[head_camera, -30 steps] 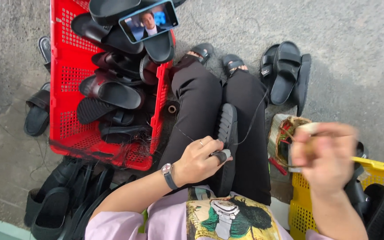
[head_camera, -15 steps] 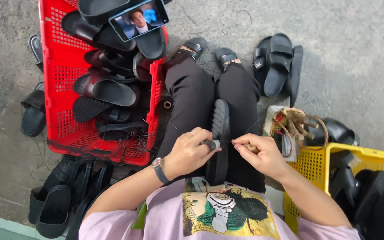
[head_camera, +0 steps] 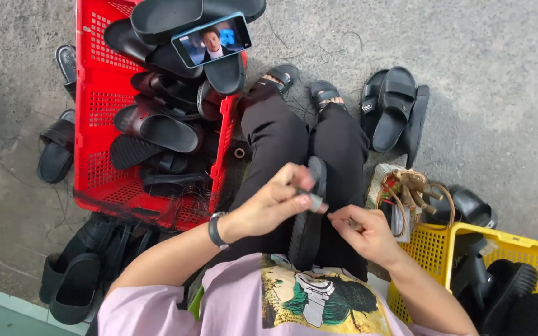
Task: Hand-sewing the sole of a black sandal using a needle and thread while sitting on the floor.
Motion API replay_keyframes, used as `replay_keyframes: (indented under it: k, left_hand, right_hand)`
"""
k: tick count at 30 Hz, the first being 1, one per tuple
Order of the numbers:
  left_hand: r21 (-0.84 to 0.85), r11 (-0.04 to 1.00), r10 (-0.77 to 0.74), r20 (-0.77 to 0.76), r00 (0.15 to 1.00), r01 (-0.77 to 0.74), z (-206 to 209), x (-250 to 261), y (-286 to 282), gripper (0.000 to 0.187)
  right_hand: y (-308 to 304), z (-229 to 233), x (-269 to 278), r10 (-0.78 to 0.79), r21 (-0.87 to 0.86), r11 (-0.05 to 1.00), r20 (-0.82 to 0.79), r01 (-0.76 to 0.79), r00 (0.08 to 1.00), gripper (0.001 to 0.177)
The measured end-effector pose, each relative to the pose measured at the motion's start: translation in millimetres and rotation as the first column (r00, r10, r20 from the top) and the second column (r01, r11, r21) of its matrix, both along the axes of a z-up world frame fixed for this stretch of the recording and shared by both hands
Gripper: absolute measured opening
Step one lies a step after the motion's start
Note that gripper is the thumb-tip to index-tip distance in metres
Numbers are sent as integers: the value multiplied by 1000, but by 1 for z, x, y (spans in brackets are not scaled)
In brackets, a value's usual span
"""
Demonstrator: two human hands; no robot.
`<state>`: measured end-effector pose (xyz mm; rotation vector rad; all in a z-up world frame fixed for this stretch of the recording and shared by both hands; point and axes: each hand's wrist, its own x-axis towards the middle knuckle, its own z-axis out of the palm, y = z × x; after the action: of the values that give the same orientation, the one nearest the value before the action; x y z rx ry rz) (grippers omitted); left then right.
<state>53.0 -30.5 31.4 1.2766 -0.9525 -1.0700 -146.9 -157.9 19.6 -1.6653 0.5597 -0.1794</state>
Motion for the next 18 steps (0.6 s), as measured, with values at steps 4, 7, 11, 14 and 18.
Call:
replay_keyframes:
  k: [4, 7, 11, 14, 18]
  left_hand:
    - [97, 994, -27, -272, 962, 56, 5, 21, -40, 18]
    - [345, 937, 198, -407, 892, -50, -15, 30, -75, 27]
    - [373, 912, 348, -473, 810, -174, -4, 40, -90, 45]
    - [441, 882, 413, -548, 727, -168, -31, 73, -48, 28]
    - [298, 894, -128, 886, 445, -336, -39, 103, 2, 28]
  right_hand:
    - [-4, -2, 4, 2, -4, 1000, -74, -3, 997, 9]
    - [-3, -16, 19, -9, -5, 1000, -75, 9, 997, 9]
    - [-8, -9, 23, -15, -6, 1000, -110, 14, 994, 12]
    - [-19, 14, 22, 121, -179, 970, -229, -164, 966, 34]
    - [-24, 3, 0, 145, -579, 774, -230, -255, 962, 30]
